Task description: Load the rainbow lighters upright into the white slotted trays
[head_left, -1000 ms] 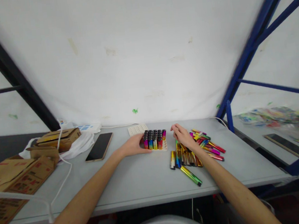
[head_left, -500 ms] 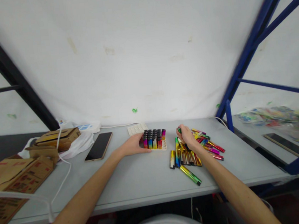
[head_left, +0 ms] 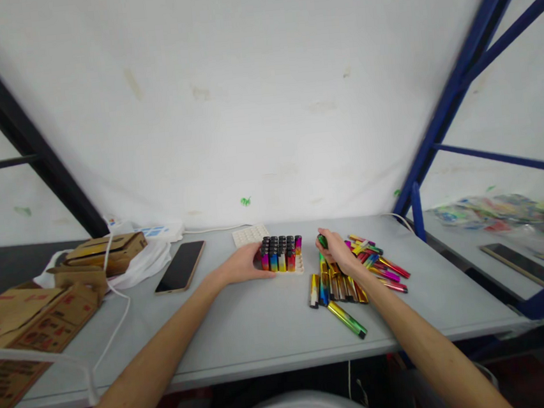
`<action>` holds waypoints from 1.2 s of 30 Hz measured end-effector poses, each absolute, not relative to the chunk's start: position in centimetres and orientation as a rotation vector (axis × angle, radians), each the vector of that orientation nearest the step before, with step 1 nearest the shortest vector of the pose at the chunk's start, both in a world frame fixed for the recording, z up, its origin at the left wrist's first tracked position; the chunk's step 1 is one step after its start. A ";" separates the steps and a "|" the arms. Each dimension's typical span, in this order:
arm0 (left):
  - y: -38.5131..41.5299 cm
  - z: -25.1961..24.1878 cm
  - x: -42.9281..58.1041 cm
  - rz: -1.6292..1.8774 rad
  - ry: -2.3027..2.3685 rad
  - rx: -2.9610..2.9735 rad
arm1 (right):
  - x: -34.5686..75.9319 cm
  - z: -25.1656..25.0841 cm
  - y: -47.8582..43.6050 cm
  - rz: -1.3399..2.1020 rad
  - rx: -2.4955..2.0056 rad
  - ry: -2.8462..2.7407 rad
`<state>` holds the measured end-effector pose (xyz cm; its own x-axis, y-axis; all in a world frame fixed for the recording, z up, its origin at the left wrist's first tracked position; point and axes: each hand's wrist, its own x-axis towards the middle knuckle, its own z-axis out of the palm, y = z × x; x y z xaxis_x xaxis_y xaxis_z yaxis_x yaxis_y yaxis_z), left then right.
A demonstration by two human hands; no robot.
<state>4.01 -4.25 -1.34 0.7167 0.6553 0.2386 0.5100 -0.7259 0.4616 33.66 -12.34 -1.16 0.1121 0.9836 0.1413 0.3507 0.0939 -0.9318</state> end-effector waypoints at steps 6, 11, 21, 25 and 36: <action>-4.4 -1.1 4.1 0.537 0.915 2.537 | 33.3 -0.6 -12.7 0.956 -1.426 -1.307; -4.4 -1.1 4.1 0.533 0.918 2.536 | 33.1 -0.5 -12.8 0.952 -1.464 -1.315; -4.4 -1.1 4.1 0.539 0.921 2.530 | 33.0 -0.6 -12.9 0.922 -1.452 -1.349; -4.5 -1.0 4.1 0.563 0.917 2.530 | 33.1 -0.8 -12.7 0.885 -1.482 -1.370; -4.5 -0.9 4.1 0.548 0.896 2.520 | 33.5 -1.9 -11.9 0.750 -1.337 -1.447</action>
<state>4.05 -4.52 -0.94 0.7163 0.6610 0.2236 0.5007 -0.7101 0.4951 33.52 -11.86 -1.90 0.0964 0.9637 0.2489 0.3522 0.2008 -0.9141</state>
